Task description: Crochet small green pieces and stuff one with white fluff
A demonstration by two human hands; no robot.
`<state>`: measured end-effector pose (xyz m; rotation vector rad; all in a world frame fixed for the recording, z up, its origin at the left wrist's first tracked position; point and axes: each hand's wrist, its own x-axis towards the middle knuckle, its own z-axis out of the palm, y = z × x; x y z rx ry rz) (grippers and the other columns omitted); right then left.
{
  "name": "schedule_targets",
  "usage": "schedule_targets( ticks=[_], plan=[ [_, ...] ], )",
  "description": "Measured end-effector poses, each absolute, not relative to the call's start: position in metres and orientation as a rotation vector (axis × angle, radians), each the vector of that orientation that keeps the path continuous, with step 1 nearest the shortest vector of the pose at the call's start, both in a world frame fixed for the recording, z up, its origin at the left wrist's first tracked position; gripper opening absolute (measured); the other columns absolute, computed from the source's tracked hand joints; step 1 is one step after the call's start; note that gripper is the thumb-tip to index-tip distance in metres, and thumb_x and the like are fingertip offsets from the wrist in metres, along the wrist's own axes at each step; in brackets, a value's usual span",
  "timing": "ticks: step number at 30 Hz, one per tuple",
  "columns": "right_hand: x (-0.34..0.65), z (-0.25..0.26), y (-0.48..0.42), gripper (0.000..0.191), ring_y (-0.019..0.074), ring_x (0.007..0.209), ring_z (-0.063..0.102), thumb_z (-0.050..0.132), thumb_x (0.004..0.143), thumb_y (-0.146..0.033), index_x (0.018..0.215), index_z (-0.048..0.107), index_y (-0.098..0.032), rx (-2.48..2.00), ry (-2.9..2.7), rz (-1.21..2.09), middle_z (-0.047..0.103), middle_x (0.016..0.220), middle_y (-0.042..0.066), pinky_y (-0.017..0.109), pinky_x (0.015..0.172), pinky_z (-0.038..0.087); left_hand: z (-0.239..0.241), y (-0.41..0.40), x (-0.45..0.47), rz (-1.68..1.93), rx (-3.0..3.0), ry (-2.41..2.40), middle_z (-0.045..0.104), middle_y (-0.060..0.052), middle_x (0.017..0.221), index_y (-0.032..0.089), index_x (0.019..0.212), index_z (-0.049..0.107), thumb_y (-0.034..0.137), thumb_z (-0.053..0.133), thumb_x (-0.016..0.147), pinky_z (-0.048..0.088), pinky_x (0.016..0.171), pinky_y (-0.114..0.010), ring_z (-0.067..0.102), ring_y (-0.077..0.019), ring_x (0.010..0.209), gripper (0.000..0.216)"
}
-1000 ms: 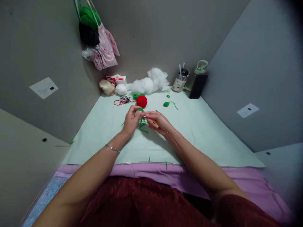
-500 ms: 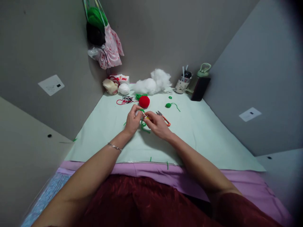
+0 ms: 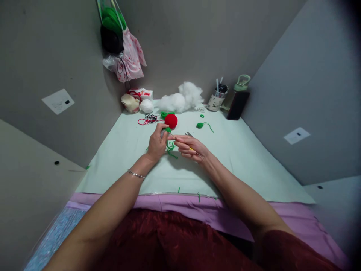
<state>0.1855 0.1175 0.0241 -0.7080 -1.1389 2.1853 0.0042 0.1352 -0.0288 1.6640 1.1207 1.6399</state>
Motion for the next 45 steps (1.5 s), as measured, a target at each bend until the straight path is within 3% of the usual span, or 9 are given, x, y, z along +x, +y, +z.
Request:
schedule_targets(
  ticks=[9, 15, 19, 23, 27, 29, 33, 39, 45],
  plan=[
    [0.178, 0.026, 0.101, 0.037, 0.0035, 0.033, 0.024, 0.059, 0.096, -0.034, 0.124, 0.068, -0.012, -0.553, -1.785, 2.335, 0.048, 0.052, -0.01, 0.018, 0.036, 0.019, -0.026, 0.139, 0.004, 1.744, 1.534, 0.984, 0.066, -0.003, 0.106, 0.025, 0.11, 0.058, 0.042, 0.061, 0.096, 0.054, 0.078, -0.029, 0.066, -0.0148, 0.076, 0.021],
    [0.204, 0.024, 0.124, 0.029, 0.0136, 0.06, 0.054, 0.055, 0.099, -0.028, 0.118, 0.073, -0.016, -1.353, -2.295, 0.984, 0.059, 0.063, -0.001, 0.026, 0.061, 0.042, -0.03, 0.15, 0.0, 1.664, 1.215, 0.973, 0.071, -0.005, 0.102, 0.023, 0.105, 0.057, 0.033, 0.067, 0.087, 0.053, 0.08, -0.028, 0.067, -0.0159, 0.086, 0.023],
    [0.207, 0.015, 0.134, 0.026, 0.029, 0.1, 0.066, 0.061, 0.096, -0.026, 0.116, 0.073, -0.014, -1.636, -2.207, 0.445, 0.071, 0.111, 0.018, 0.039, 0.085, 0.048, -0.027, 0.149, 0.001, 1.559, 1.117, 0.903, 0.074, -0.003, 0.093, 0.023, 0.105, 0.057, 0.034, 0.067, 0.085, 0.05, 0.083, -0.029, 0.066, -0.0163, 0.084, 0.025],
    [0.189, 0.008, 0.128, 0.043, 0.0257, 0.113, 0.066, 0.065, 0.094, -0.035, 0.133, 0.063, -0.019, -1.226, -1.924, 0.813, 0.069, 0.127, 0.014, 0.037, 0.093, 0.052, -0.023, 0.14, 0.01, 1.486, 1.176, 0.816, 0.075, -0.004, 0.106, 0.022, 0.114, 0.065, 0.036, 0.066, 0.086, 0.048, 0.091, -0.029, 0.067, -0.0181, 0.096, 0.031],
    [0.178, 0.005, 0.124, 0.04, 0.0165, 0.067, 0.062, 0.067, 0.089, -0.046, 0.116, 0.067, -0.017, -1.037, -1.799, 1.28, 0.066, 0.07, -0.001, 0.029, 0.067, 0.049, -0.026, 0.137, 0.015, 1.463, 1.173, 0.836, 0.076, -0.005, 0.106, 0.02, 0.113, 0.069, 0.033, 0.066, 0.086, 0.047, 0.09, -0.029, 0.066, -0.0197, 0.097, 0.03],
    [0.179, 0.008, 0.125, 0.031, 0.0135, 0.057, 0.051, 0.064, 0.091, -0.049, 0.089, 0.07, -0.018, -1.107, -1.778, 1.22, 0.053, 0.056, -0.005, 0.028, 0.061, 0.044, -0.027, 0.137, 0.015, 1.485, 1.139, 0.859, 0.077, -0.005, 0.104, 0.02, 0.111, 0.069, 0.032, 0.065, 0.086, 0.047, 0.092, -0.03, 0.066, -0.0202, 0.098, 0.028],
    [0.18, 0.017, 0.123, 0.033, 0.0151, 0.078, 0.059, 0.071, 0.085, -0.044, 0.065, 0.062, -0.02, -0.946, -1.579, 0.906, 0.063, 0.081, 0.002, 0.028, 0.073, 0.048, -0.03, 0.137, 0.018, 1.428, 1.145, 0.866, 0.076, -0.004, 0.103, 0.02, 0.106, 0.071, 0.032, 0.064, 0.086, 0.046, 0.09, -0.029, 0.064, -0.0193, 0.095, 0.024],
    [0.173, 0.019, 0.12, 0.03, 0.0079, 0.046, 0.045, 0.074, 0.081, -0.043, 0.076, 0.052, -0.023, -0.92, -1.256, 1.224, 0.063, 0.074, -0.003, 0.025, 0.047, 0.031, -0.032, 0.135, 0.02, 1.403, 1.153, 0.868, 0.074, -0.002, 0.095, 0.02, 0.106, 0.073, 0.034, 0.067, 0.085, 0.044, 0.078, -0.026, 0.059, -0.0162, 0.082, 0.025],
    [0.178, 0.001, 0.13, 0.04, 0.0128, 0.058, 0.051, 0.06, 0.089, -0.058, 0.078, 0.062, -0.019, -1.139, -1.667, 1.101, 0.06, 0.067, -0.001, 0.027, 0.056, 0.039, -0.031, 0.134, 0.02, 1.416, 1.144, 0.898, 0.07, 0.0, 0.087, 0.021, 0.102, 0.075, 0.032, 0.068, 0.084, 0.044, 0.069, -0.023, 0.055, -0.0133, 0.073, 0.022]
  ],
)
